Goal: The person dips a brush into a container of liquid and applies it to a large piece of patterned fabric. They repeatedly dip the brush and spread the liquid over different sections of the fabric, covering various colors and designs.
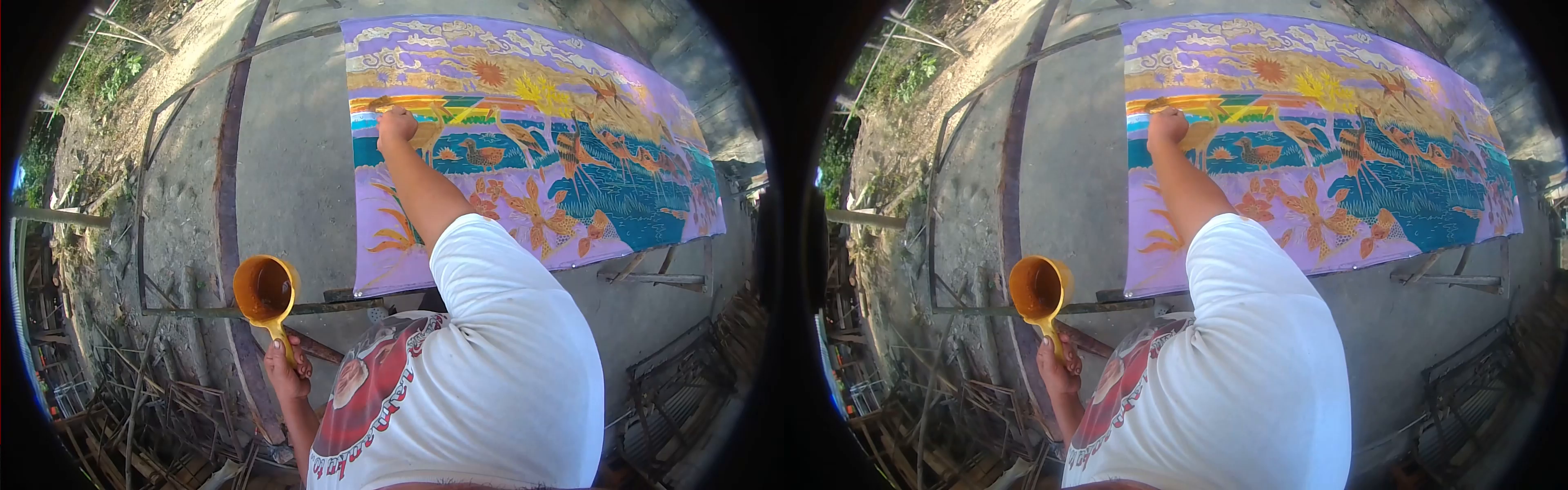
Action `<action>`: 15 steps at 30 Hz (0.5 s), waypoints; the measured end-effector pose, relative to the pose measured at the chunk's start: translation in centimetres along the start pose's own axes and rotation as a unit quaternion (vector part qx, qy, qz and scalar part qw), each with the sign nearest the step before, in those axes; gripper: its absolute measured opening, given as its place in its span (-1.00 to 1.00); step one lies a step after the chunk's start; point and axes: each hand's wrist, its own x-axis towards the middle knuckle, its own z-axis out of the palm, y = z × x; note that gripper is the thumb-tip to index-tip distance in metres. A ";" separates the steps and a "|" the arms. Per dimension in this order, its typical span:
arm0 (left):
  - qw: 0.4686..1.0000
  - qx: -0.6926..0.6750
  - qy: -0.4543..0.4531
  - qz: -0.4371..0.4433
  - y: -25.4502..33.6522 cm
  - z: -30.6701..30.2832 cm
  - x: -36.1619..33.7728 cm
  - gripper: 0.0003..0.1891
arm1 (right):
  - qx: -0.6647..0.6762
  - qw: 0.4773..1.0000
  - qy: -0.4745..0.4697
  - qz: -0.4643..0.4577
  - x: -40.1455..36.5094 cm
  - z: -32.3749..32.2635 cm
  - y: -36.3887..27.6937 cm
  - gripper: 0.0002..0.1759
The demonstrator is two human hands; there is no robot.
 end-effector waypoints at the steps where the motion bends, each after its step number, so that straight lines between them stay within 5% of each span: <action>1: 1.000 0.000 0.002 0.001 0.0 -0.1 0.0 -0.55 | -0.001 1.000 -0.008 0.000 -0.1 0.5 0.4 -0.75; 5: 1.000 0.001 0.008 0.001 -0.2 -0.7 0.3 -0.54 | 0.080 0.995 -0.044 0.050 -3.6 -2.4 -5.6 -0.72; 9: 1.000 -0.002 0.008 0.006 -0.1 -0.9 0.2 -0.53 | 0.067 0.998 -0.020 0.002 -2.4 -5.4 -6.9 -0.71; 15: 1.000 -0.009 0.014 0.003 0.3 -0.9 0.3 -0.54 | -0.042 0.999 0.014 -0.015 0.0 -1.7 -1.0 -0.60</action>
